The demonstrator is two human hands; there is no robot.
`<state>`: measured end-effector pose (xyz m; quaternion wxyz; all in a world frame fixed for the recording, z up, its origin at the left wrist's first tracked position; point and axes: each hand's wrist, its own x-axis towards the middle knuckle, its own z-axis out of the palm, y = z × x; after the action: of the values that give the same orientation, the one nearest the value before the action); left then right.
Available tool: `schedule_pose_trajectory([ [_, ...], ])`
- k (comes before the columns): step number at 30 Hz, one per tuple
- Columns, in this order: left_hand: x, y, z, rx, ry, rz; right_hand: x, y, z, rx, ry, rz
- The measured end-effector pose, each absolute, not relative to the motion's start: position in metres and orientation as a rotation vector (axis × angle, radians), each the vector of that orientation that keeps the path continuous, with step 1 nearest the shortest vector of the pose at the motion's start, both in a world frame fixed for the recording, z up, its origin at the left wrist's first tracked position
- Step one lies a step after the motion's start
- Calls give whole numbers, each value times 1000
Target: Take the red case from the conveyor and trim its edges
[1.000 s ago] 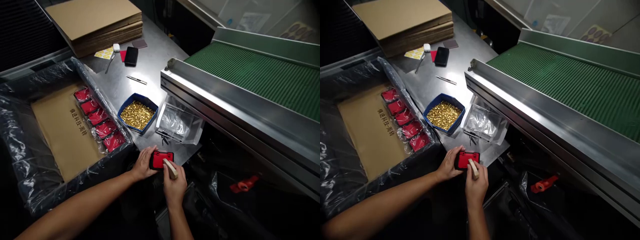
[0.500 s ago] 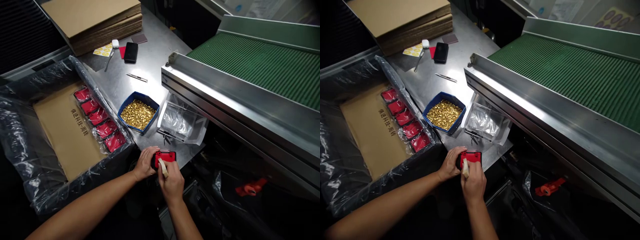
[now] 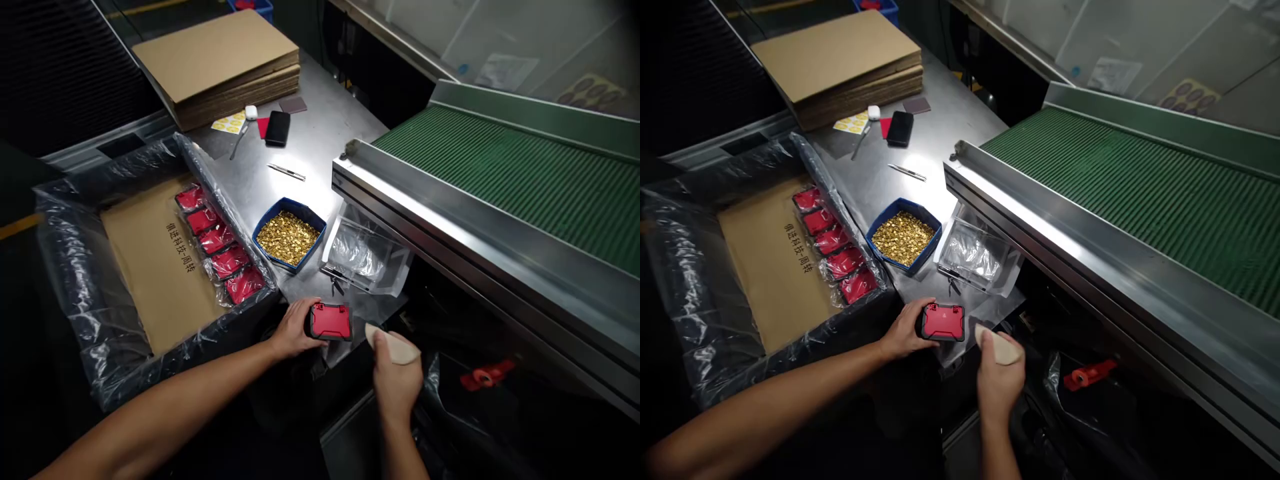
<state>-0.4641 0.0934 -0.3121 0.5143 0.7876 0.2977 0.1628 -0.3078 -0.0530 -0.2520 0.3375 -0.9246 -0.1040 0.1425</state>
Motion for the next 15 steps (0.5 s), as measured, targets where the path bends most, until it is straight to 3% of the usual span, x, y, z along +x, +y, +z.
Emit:
schedule_pose_trajectory([
  [6, -511, 102, -225, 1776, 788, 318, -290, -21, -292, -2528, -501, 555],
  [10, -538, 101, -169, 1720, 818, 297, -304, 9, -297, -2606, -765, 424],
  [15, -558, 95, -131, 1576, 851, 285, -307, 42, -293, -2646, -906, 383],
])
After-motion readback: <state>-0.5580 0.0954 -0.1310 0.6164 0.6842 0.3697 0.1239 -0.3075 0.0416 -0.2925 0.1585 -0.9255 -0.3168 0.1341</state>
